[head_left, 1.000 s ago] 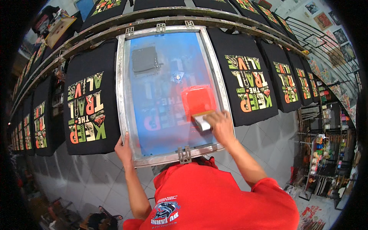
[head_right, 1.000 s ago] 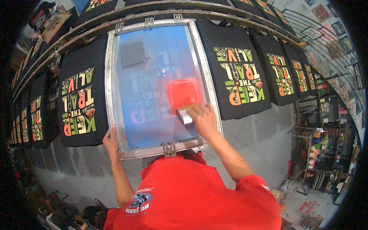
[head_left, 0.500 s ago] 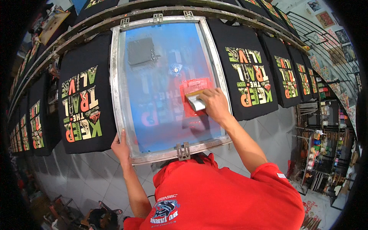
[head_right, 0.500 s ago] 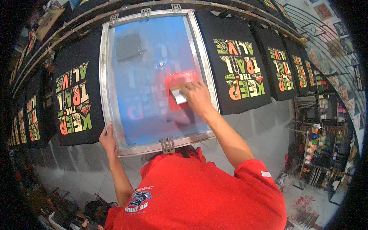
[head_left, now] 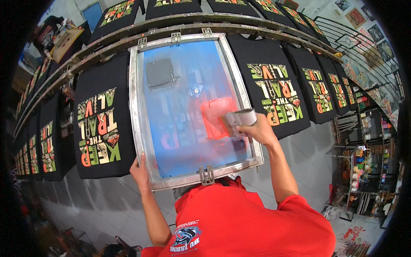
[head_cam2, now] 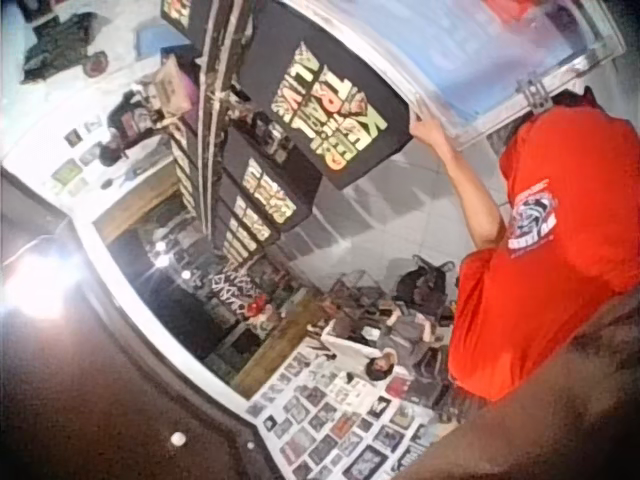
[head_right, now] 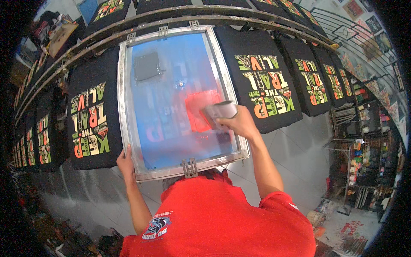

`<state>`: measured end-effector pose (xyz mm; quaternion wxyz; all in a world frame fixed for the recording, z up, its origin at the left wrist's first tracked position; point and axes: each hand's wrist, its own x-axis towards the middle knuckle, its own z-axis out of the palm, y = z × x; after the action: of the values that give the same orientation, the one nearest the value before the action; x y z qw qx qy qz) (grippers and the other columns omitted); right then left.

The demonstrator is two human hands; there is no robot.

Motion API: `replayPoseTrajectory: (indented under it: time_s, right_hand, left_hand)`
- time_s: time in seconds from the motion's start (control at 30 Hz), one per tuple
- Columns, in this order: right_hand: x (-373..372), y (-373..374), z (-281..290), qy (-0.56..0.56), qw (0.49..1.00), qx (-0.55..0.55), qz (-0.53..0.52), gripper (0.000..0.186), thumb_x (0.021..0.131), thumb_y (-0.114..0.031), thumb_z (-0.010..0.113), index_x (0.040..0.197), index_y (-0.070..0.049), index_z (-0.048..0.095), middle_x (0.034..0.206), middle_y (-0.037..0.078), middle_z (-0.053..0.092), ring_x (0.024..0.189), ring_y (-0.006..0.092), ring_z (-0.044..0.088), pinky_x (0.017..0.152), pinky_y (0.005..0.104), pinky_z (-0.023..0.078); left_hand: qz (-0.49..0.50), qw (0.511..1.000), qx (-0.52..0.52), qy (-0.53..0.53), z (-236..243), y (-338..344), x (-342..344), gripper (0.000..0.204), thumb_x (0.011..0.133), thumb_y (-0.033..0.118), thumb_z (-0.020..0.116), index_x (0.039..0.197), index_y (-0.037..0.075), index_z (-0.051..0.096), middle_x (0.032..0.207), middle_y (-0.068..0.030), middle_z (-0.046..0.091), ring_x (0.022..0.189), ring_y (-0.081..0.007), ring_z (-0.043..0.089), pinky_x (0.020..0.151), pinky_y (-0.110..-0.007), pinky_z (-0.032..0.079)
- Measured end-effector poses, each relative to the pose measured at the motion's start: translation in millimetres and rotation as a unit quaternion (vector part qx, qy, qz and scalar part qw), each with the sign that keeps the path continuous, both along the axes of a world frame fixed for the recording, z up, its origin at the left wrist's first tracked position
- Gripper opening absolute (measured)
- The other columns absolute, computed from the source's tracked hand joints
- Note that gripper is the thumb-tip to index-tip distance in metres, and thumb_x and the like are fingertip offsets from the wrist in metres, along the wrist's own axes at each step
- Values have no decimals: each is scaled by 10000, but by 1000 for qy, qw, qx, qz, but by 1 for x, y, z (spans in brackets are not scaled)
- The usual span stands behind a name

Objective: The person cleans a screen-printing frame with a cloth and spray, then moves the frame to a printing station to apply red ink to a black t-shirt using a squeegee.

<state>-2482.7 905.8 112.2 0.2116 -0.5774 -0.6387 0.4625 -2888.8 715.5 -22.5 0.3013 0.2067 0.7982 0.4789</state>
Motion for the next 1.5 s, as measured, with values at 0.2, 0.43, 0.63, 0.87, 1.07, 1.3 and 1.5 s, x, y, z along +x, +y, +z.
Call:
replayPoseTrajectory:
  time_s: [0.2, 0.43, 0.63, 0.87, 1.07, 1.3, 1.5]
  right_hand:
    - [25, 22, -48, 339, 899, -149, -235, 459, 947, -292, 731, 1280, 7, 632, 1168, 103, 716, 985, 170, 709, 827, 323, 570]
    - [50, 41, -53, 527, 798, -66, -286, 446, 1021, -389, 594, 1327, -65, 597, 1170, 47, 715, 998, 169, 719, 867, 331, 588]
    - [60, 74, -65, 517, 806, -66, -280, 424, 1013, -347, 613, 1318, -52, 605, 1166, 45, 718, 972, 155, 722, 835, 307, 591]
    - [27, 73, -46, 494, 820, -41, -286, 436, 982, -375, 659, 1283, -62, 617, 1098, 29, 728, 902, 130, 726, 798, 289, 598]
    - [-41, 22, -33, 480, 830, -56, -278, 445, 972, -434, 657, 1173, -38, 675, 1013, 44, 735, 844, 148, 726, 748, 305, 585]
    - [-219, -53, -35, 504, 831, -115, -206, 450, 941, -420, 704, 1169, -33, 681, 999, 40, 740, 839, 127, 715, 739, 281, 571]
    - [-332, -109, -44, 504, 839, -112, -169, 426, 966, -423, 668, 1180, -54, 675, 1017, 33, 733, 888, 105, 706, 766, 267, 565]
  left_hand:
    - [-30, 999, -12, 12, 2, 0, -4, 451, 986, 320, 686, 1224, -63, 694, 1068, -144, 753, 936, -153, 664, 848, -327, 515]
    - [-52, 998, 5, -44, 12, -2, -11, 382, 1007, 208, 667, 1246, -90, 668, 1084, -126, 732, 928, -132, 639, 810, -293, 521]
    - [-35, 998, 6, -57, 55, 1, -6, 391, 1003, 193, 674, 1267, -94, 654, 1095, -122, 729, 919, -129, 631, 814, -293, 521]
    - [-4, 999, 43, 13, 76, -10, 5, 439, 992, 182, 680, 1309, -114, 612, 1135, -166, 720, 949, -154, 647, 842, -302, 523]
    - [23, 999, 33, 6, 84, -70, -54, 457, 993, 150, 660, 1348, -123, 574, 1222, -200, 686, 1020, -194, 661, 881, -318, 534]
    - [97, 991, -18, 93, 90, -180, -205, 529, 1011, 252, 653, 1409, -79, 541, 1255, -218, 673, 1079, -252, 663, 910, -388, 540]
    - [70, 994, 33, 72, 90, -250, -309, 531, 1006, 244, 670, 1398, -90, 543, 1191, -191, 698, 979, -204, 673, 811, -349, 558]
